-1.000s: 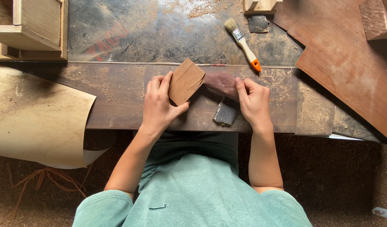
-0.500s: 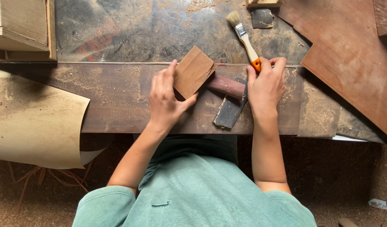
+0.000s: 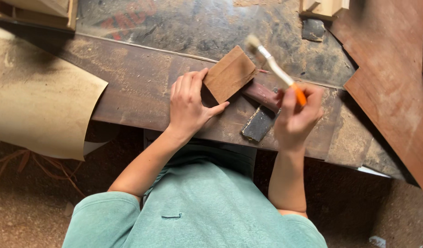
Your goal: The person applies a finish to a small rectangular wooden block with a brush, then sands the block with a sanding block and a sanding sponge. The person brushes the block again after sanding.
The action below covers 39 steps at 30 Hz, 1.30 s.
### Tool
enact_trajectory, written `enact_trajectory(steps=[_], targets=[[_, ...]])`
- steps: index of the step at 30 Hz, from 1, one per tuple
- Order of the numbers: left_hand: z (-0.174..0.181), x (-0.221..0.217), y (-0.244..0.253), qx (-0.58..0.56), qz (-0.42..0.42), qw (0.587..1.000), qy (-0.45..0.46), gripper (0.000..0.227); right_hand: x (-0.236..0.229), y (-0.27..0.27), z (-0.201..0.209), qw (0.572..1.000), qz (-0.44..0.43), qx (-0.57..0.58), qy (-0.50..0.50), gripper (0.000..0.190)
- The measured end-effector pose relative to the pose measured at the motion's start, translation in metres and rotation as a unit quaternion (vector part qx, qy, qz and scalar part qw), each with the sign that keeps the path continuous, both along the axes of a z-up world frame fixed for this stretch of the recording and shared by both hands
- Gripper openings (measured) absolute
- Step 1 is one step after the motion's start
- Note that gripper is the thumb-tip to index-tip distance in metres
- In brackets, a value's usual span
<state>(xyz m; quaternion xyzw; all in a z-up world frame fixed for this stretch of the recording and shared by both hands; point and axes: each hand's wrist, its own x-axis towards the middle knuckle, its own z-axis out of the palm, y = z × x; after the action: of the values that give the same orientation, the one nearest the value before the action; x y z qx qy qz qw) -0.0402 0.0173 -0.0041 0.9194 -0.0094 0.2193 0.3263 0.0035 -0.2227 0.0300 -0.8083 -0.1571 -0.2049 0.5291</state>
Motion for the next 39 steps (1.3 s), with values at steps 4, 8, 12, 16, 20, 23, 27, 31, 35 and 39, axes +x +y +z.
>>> enact_trajectory(steps=[4,8,12,16,20,23,27,31,35,39], targets=[[-0.004,0.000,0.000,-0.029,0.007,0.999,0.025,0.094,-0.039,0.021,-0.008,0.991,0.130,-0.038,-0.011,0.024],[-0.007,0.000,-0.003,-0.040,0.017,0.999,0.029,0.094,-0.024,0.013,-0.019,0.993,0.058,-0.097,0.017,0.025],[-0.012,-0.001,-0.004,-0.030,0.016,0.999,0.016,0.096,-0.005,-0.004,-0.017,0.994,-0.058,-0.081,-0.038,0.024],[-0.012,-0.001,-0.005,-0.030,0.021,0.999,0.022,0.097,-0.037,0.023,-0.012,0.993,0.083,-0.084,-0.004,0.025],[-0.013,0.001,-0.004,-0.038,0.021,0.999,0.024,0.096,-0.050,0.037,-0.005,0.981,0.130,-0.080,0.117,0.023],[-0.014,-0.001,-0.006,-0.032,0.024,0.999,0.030,0.096,-0.026,0.034,-0.007,0.996,0.045,-0.074,0.016,0.020],[-0.012,-0.001,-0.005,-0.021,0.026,0.999,0.019,0.096,-0.022,0.024,-0.005,0.998,0.025,-0.044,0.031,0.021],[-0.011,0.000,-0.005,-0.029,0.021,0.999,0.025,0.093,-0.050,0.022,-0.003,0.983,0.152,-0.072,0.072,0.023],[-0.012,0.002,-0.002,-0.017,0.016,1.000,0.008,0.090,-0.039,0.016,-0.010,0.995,0.062,-0.061,0.045,0.026],[-0.013,0.001,-0.002,-0.004,0.018,1.000,-0.002,0.090,-0.032,0.001,-0.011,0.998,-0.049,-0.036,-0.029,0.027]])
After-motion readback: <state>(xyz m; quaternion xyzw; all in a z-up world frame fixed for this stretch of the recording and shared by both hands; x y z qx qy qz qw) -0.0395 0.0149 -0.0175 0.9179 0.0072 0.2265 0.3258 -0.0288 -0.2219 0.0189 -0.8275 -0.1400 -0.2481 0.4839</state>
